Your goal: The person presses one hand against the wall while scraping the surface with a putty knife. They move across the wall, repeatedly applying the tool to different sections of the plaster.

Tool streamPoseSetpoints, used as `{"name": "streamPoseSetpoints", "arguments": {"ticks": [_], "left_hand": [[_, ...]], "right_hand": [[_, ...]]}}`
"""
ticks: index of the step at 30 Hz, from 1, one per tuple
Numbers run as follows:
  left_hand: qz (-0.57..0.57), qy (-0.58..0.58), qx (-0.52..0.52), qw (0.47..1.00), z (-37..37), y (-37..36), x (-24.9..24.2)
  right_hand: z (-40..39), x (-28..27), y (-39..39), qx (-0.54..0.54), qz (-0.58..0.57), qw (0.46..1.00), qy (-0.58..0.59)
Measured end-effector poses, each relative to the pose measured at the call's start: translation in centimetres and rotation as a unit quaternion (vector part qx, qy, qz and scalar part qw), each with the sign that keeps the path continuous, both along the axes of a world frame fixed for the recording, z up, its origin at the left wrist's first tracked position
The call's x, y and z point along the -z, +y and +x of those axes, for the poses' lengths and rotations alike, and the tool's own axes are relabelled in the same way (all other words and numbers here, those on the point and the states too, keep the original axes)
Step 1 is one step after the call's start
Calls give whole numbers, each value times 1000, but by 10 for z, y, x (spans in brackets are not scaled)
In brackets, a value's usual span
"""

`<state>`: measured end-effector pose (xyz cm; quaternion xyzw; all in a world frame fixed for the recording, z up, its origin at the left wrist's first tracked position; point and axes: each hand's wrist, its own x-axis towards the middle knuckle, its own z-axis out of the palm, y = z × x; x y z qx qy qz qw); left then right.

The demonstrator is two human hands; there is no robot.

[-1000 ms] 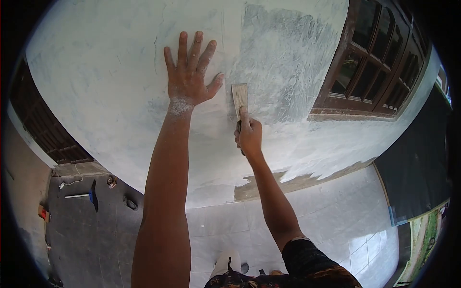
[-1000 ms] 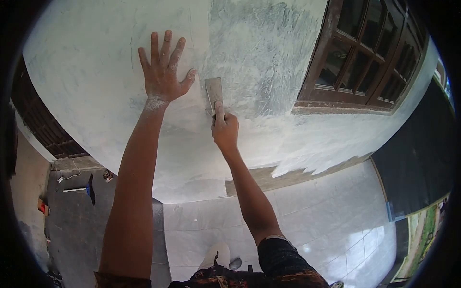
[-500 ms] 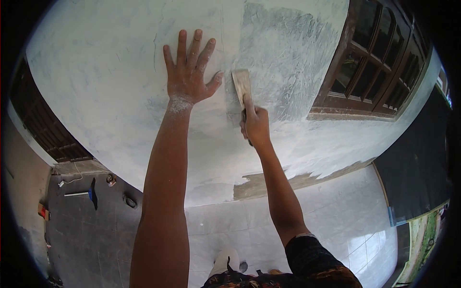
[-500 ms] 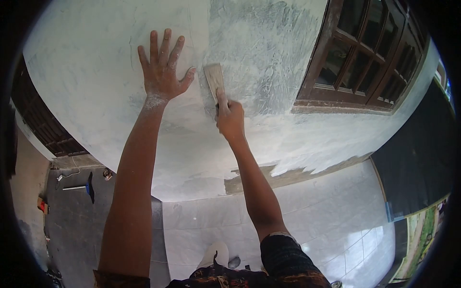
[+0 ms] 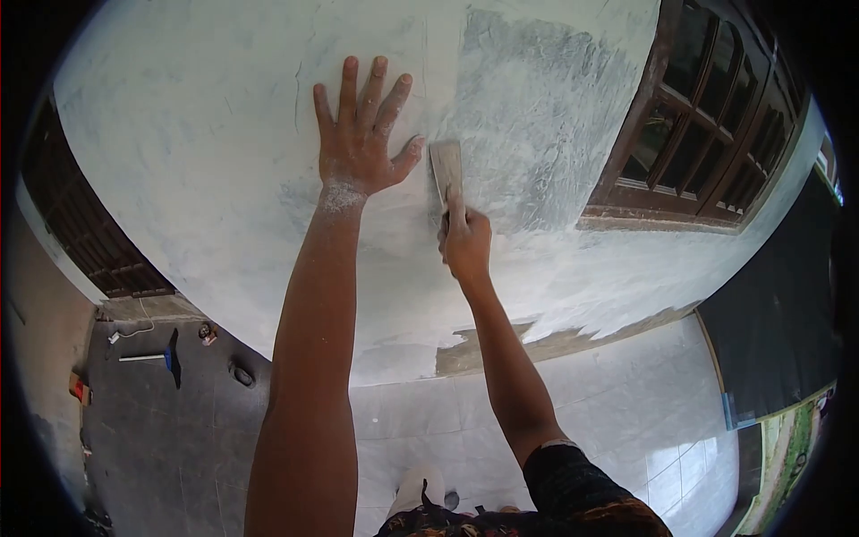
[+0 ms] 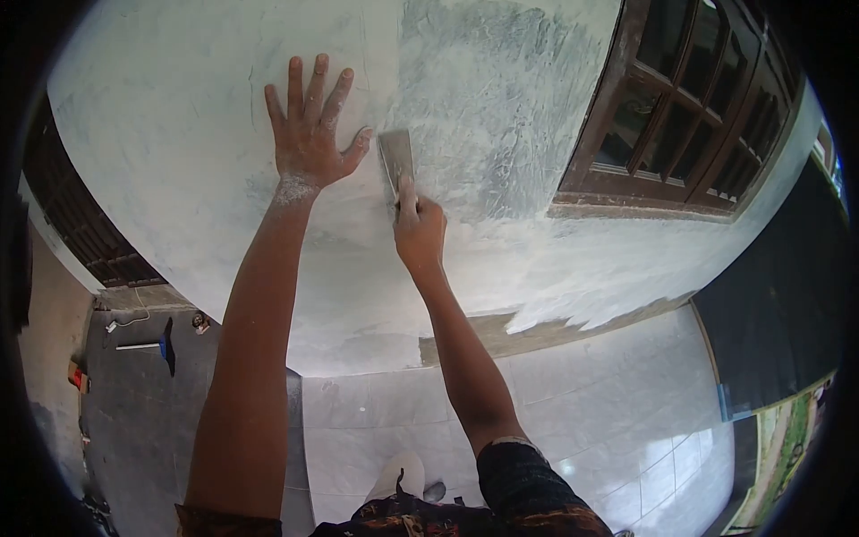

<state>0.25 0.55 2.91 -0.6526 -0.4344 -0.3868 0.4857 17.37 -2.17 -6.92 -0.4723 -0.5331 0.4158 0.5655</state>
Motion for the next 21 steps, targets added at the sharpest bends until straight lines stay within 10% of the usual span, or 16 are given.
{"name": "streamPoseSetpoints", "arguments": {"ticks": [21], "left_hand": [[-3,-4,6,1000,1,-2,0]], "right_hand": [[-3,-9,4,9,71,997,7]]}}
